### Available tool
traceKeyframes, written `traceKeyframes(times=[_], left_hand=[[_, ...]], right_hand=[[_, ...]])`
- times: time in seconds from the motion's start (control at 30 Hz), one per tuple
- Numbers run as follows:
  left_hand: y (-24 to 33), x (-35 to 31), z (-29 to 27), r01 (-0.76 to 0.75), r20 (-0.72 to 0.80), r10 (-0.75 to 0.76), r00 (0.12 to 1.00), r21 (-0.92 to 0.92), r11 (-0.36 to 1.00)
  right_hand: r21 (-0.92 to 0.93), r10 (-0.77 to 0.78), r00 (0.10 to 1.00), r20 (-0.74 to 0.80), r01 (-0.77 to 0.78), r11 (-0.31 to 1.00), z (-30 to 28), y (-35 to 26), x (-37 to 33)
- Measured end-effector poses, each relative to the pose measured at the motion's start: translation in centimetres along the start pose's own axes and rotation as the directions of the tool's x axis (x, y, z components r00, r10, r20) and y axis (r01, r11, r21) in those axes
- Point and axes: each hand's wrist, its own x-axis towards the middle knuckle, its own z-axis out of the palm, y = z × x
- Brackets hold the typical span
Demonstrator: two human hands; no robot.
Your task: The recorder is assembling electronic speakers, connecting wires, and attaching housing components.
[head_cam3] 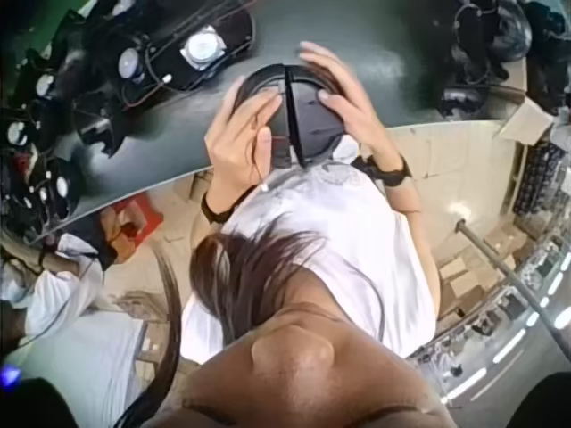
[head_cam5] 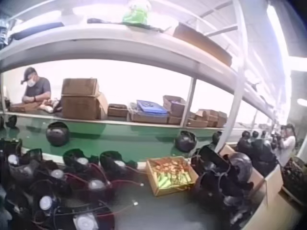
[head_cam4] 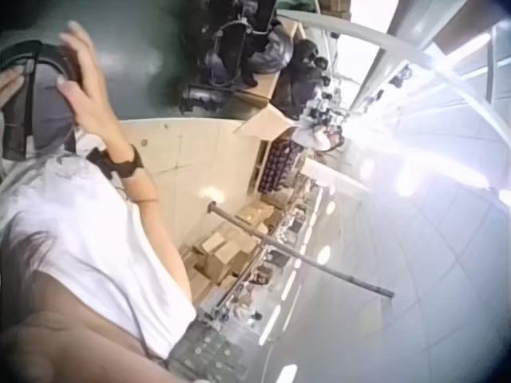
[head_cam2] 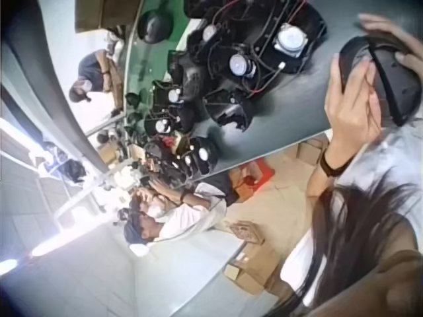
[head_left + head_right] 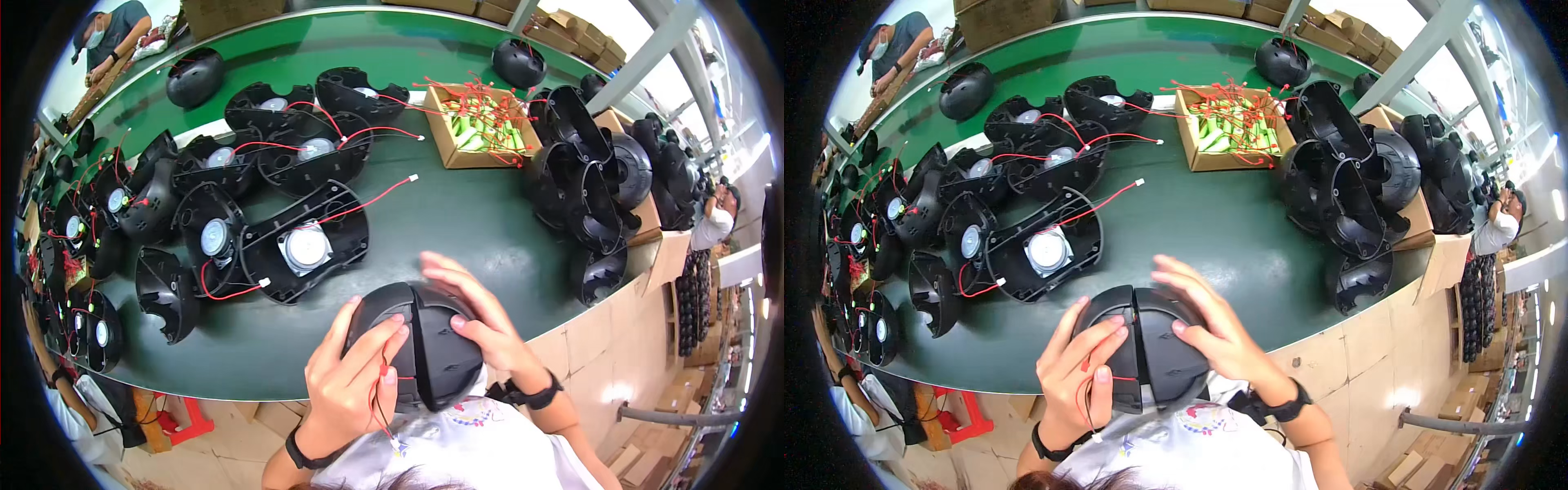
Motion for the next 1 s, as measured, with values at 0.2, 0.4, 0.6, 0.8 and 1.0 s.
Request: traceKeyframes(times=[0.2,0.4,0.6,0.8,1.0], left_hand=[[0.8,0.2,1.1,0.021,-0.013,-0.02,1.0,0.039,0.999],[0.2,0.5,1.0,-0.004,-0.024,0.005,1.0,0.041,0.999],[-0.3,0.5,1.0,-0.032,0.0,0.032,0.999,0.05,0.998],[-0.8,0.3,0.6,-0.026,0.024,0.025,0.999,0.044,0.999],[-1.7,1.2,0.7,-0.083,0.029,0.084,0.996,-0.03,0.996]], right_hand=[[0.148,-0.095,0.995,0.021,0.091,0.985,0.3,0.3,0.4],[0.168,-0.118,0.993,0.001,0.116,0.979,0.5,0.7,0.9],[0.163,-0.098,0.994,0.05,0.088,0.983,0.0,0.6,1.9],[0.214,-0.136,0.99,0.038,0.124,0.969,0.7,0.9,1.8],[0.435,-0.008,0.99,0.141,-0.055,0.899,-0.4,0.5,2.7]])
